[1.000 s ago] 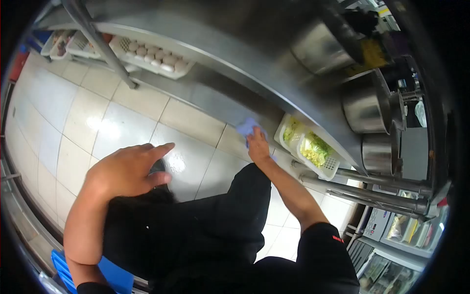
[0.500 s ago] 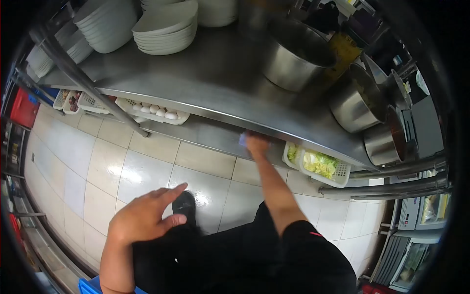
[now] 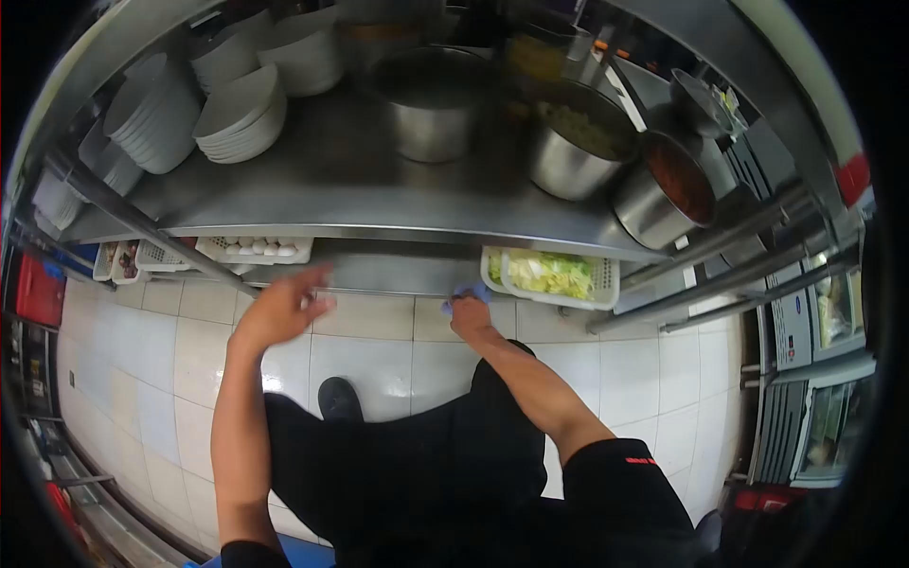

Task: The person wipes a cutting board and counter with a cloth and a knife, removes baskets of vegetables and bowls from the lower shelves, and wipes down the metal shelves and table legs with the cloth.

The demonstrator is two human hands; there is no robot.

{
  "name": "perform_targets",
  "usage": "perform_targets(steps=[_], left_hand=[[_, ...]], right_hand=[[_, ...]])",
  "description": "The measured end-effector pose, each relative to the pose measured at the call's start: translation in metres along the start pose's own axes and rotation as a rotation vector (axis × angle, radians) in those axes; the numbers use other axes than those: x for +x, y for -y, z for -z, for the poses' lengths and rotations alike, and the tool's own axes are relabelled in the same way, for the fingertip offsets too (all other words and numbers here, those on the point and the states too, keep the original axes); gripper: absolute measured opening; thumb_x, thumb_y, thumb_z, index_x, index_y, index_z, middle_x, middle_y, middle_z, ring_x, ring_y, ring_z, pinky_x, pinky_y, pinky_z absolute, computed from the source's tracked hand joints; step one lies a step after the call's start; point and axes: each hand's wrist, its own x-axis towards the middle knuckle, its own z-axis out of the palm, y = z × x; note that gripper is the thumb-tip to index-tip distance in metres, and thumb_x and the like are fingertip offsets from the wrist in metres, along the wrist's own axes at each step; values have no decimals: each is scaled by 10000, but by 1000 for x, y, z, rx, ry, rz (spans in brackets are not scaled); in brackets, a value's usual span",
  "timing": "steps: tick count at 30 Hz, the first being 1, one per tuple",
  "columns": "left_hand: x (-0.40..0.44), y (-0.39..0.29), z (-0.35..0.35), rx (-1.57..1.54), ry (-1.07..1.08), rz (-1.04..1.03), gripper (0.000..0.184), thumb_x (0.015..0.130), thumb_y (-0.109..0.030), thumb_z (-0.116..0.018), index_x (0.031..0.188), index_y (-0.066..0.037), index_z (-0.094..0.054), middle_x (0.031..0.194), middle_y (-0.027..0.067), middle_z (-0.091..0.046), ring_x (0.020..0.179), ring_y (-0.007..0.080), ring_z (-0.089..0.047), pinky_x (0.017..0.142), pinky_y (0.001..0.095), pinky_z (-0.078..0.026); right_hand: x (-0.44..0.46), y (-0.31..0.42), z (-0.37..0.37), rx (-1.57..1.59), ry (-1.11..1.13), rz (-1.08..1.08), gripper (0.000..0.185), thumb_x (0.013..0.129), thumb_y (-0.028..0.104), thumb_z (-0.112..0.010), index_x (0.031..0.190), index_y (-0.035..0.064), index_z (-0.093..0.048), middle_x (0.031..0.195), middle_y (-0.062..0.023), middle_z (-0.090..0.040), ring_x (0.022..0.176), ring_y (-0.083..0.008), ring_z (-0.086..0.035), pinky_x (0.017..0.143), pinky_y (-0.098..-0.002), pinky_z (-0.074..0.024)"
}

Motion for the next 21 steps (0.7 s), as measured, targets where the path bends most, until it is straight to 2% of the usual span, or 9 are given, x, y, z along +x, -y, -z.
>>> perform_targets(steps=[1, 3, 5, 8, 11, 13, 16, 18, 21], left_hand=[[15, -5, -5, 9, 8, -13, 488, 875, -288, -622, 1291, -65, -499, 999, 177, -647, 822, 226, -621, 728, 334, -500], [47, -21, -9, -490, -373, -49, 392, 918, -285, -572, 1222, -39, -553, 923, 83, -653, 757, 102, -572, 666, 250, -477], [71, -29, -3, -457, -488, -44, 339, 945, -294, -531, 1132, -20, -603, 879, 41, -644, 728, 56, -531, 640, 211, -448], [119, -21, -6, -354, -669, -165, 351, 961, -307, -497, 1031, 0, -651, 843, 38, -640, 716, 68, -521, 641, 224, -438], [164, -5, -24, -317, -839, -225, 375, 971, -305, -467, 1015, 19, -650, 839, 47, -630, 732, 88, -520, 658, 245, -436], [180, 12, -31, -262, -905, -244, 388, 974, -302, -448, 1015, 32, -641, 832, 51, -626, 715, 95, -509, 639, 253, -426], [163, -8, -37, -336, -896, -271, 400, 974, -299, -432, 1014, 47, -630, 825, 55, -629, 669, 104, -488, 598, 262, -411], [157, -16, -41, -235, -931, -225, 404, 967, -297, -420, 1031, 50, -617, 751, 37, -593, 615, 113, -450, 560, 269, -389], [163, -15, -43, -201, -917, -198, 370, 965, -270, -415, 978, 49, -603, 664, 19, -519, 581, 115, -421, 539, 273, -373]], right_hand=[[-19, -13, 12, 168, 25, 42, 334, 767, 113, -586, 1098, 91, -620, 1122, -154, -590, 979, -314, -610, 815, -402, -493], [-45, -37, 30, 351, 12, 69, 305, 759, 137, -608, 1056, 74, -636, 1005, -161, -643, 894, -293, -647, 732, -386, -520], [-77, -64, 47, 720, -132, 2, 281, 758, 153, -629, 1024, 62, -642, 829, -157, -654, 790, -234, -653, 677, -331, -511], [-140, -121, 100, 1061, -83, -410, 299, 771, 149, -646, 1055, 55, -647, 905, -151, -679, 884, -248, -649, 799, -340, -490], [-196, -173, 150, 1294, -729, -395, 305, 822, 106, -620, 1101, -13, -600, 962, -113, -663, 899, -182, -620, 834, -312, -472], [-225, -192, 234, 1058, -1154, -232, 362, 834, 79, -610, 1169, -35, -532, 1053, -122, -621, 962, -202, -598, 879, -327, -452], [-210, -240, 322, 399, -1587, -14, 476, 835, 117, -639, 1251, -10, -445, 1245, -167, -476, 1160, -252, -468, 1003, -356, -344], [-165, -246, 354, 307, -1629, -39, 447, 832, 125, -639, 1225, 5, -462, 1223, -188, -474, 1163, -300, -454, 1015, -369, -322], [-74, -270, 249, 287, -1717, -200, 476, 811, 52, -570, 1244, -35, -392, 1236, -233, -437, 1175, -386, -411, 1038, -455, -269]])
